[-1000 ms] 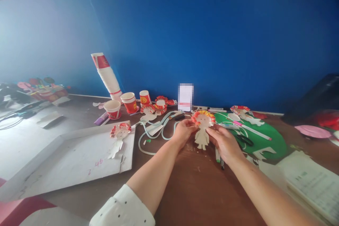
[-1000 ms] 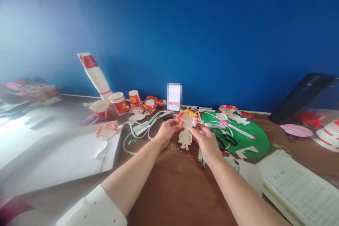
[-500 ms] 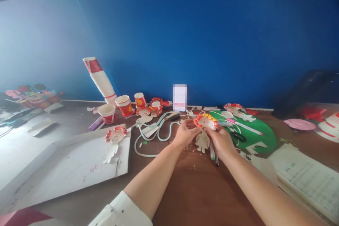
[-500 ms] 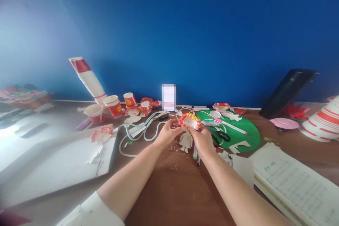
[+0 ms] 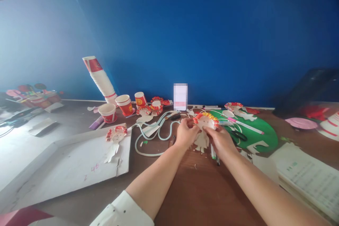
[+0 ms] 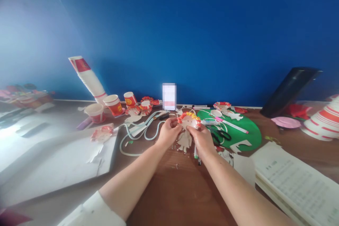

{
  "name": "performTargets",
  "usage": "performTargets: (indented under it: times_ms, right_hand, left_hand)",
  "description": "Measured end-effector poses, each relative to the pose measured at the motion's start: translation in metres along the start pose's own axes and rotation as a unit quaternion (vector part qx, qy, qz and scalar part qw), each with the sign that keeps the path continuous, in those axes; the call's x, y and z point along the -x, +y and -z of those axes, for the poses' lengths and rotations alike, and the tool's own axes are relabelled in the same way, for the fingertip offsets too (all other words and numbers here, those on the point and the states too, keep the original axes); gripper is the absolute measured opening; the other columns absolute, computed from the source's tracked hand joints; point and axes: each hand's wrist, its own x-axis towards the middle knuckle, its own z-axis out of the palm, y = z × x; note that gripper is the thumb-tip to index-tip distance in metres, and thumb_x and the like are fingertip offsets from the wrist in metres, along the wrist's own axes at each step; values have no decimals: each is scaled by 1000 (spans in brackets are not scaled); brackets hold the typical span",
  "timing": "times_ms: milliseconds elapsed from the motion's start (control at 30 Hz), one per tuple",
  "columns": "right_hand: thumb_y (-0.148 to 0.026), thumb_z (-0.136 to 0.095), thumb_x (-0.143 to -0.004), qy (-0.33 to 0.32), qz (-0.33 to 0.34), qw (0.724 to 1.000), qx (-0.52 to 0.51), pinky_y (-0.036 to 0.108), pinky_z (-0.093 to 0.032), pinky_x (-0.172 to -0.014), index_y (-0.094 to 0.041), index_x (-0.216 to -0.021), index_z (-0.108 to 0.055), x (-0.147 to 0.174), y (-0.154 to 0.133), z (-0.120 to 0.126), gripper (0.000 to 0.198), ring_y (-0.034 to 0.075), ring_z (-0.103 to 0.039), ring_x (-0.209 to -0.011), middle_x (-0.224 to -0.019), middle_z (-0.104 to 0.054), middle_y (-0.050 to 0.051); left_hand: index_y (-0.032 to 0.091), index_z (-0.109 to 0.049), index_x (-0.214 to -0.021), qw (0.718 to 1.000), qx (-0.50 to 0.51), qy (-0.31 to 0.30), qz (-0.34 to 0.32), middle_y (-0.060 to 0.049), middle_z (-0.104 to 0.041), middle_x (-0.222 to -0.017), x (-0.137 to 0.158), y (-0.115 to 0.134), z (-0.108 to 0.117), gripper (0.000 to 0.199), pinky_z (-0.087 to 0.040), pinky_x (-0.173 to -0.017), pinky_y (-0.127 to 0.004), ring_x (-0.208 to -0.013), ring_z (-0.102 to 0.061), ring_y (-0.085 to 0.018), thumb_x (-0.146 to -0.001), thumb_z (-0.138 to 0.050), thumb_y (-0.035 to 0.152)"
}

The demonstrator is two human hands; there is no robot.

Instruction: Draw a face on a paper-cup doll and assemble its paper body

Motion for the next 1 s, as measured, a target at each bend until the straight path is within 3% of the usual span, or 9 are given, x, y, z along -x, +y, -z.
performTargets:
  times_ms: [300,733,1000]
  right_hand:
    - [-24,-77,-58,-8,-64,995,-76,35,-57,-60,-19,-89,-69,1,-7,-1,32,29,-72,-71,-77,-75,6]
    - [-26,-77,-59,-24,-69,994,-80,35,-56,-58,-17,-93,-69,-3,-5,3,36,28,-72,-69,-79,-76,7]
    - [-28,-79,-61,-47,-53,995,-64,34,-56,-61,-17,-99,-69,-4,2,6,41,27,-72,-74,-82,-76,7]
  left_hand:
    - [13,-62,-105,999,34,-16,-5,-9,-72,-91,-9,-9,2,31,-55,-72,-30,-80,-69,-20,-74,-68,17]
    - [13,-63,-101,998,42,-53,-11,-14,-72,-101,-10,-7,8,34,-55,-80,-34,-93,-69,-24,-72,-76,19]
    - [13,-62,-101,997,59,-54,16,-13,-72,-101,-14,-13,7,42,-55,-76,-32,-89,-69,-23,-68,-82,28]
